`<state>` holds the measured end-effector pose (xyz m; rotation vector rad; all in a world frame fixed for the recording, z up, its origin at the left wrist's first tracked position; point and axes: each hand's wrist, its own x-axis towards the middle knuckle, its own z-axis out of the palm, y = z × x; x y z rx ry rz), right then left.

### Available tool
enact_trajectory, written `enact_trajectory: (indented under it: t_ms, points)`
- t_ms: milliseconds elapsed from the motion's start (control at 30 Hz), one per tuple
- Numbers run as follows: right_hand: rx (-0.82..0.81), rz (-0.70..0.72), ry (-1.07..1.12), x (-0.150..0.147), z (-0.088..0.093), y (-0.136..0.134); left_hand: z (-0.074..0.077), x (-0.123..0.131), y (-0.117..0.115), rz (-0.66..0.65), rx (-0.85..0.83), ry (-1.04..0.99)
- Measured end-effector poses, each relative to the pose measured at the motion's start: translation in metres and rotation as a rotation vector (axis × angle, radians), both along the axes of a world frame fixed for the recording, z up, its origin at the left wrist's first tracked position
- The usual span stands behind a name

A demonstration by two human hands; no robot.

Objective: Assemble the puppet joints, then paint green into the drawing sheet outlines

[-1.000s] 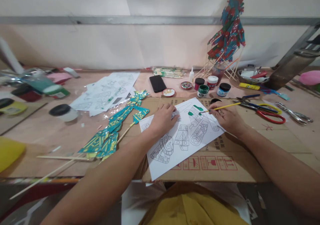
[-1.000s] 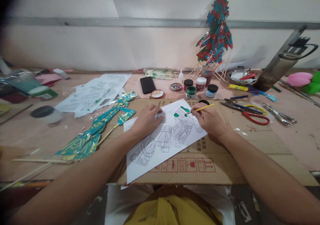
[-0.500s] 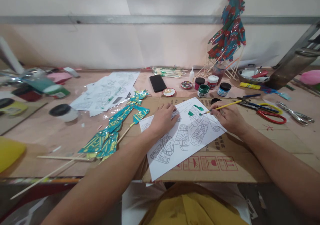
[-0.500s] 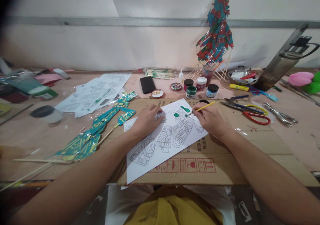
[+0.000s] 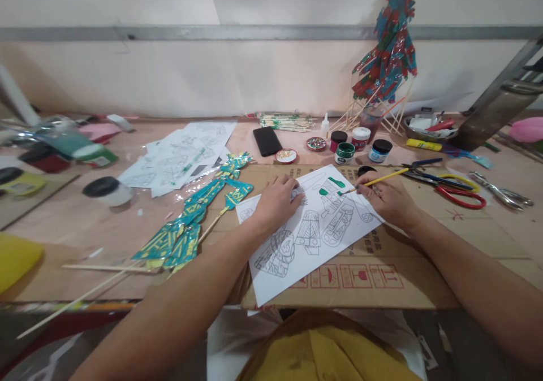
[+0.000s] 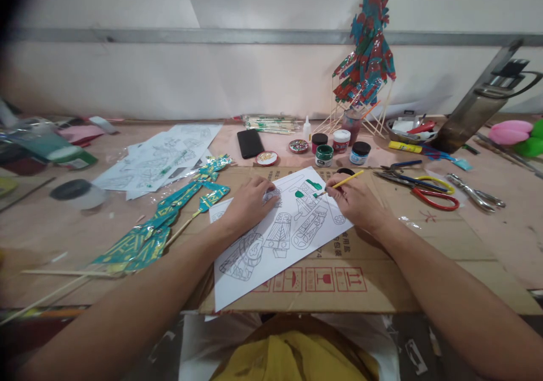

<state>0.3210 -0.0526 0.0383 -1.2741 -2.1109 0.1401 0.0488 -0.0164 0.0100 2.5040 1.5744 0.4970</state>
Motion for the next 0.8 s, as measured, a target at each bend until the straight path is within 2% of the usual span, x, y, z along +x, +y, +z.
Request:
enact_trajectory:
  t_ms: [800]
  points:
    - [0.002,0.002,-0.018,-0.0015,0.0,-0.0003,-0.0021,-0.0002,0.001,-0.005,0.01,0.002]
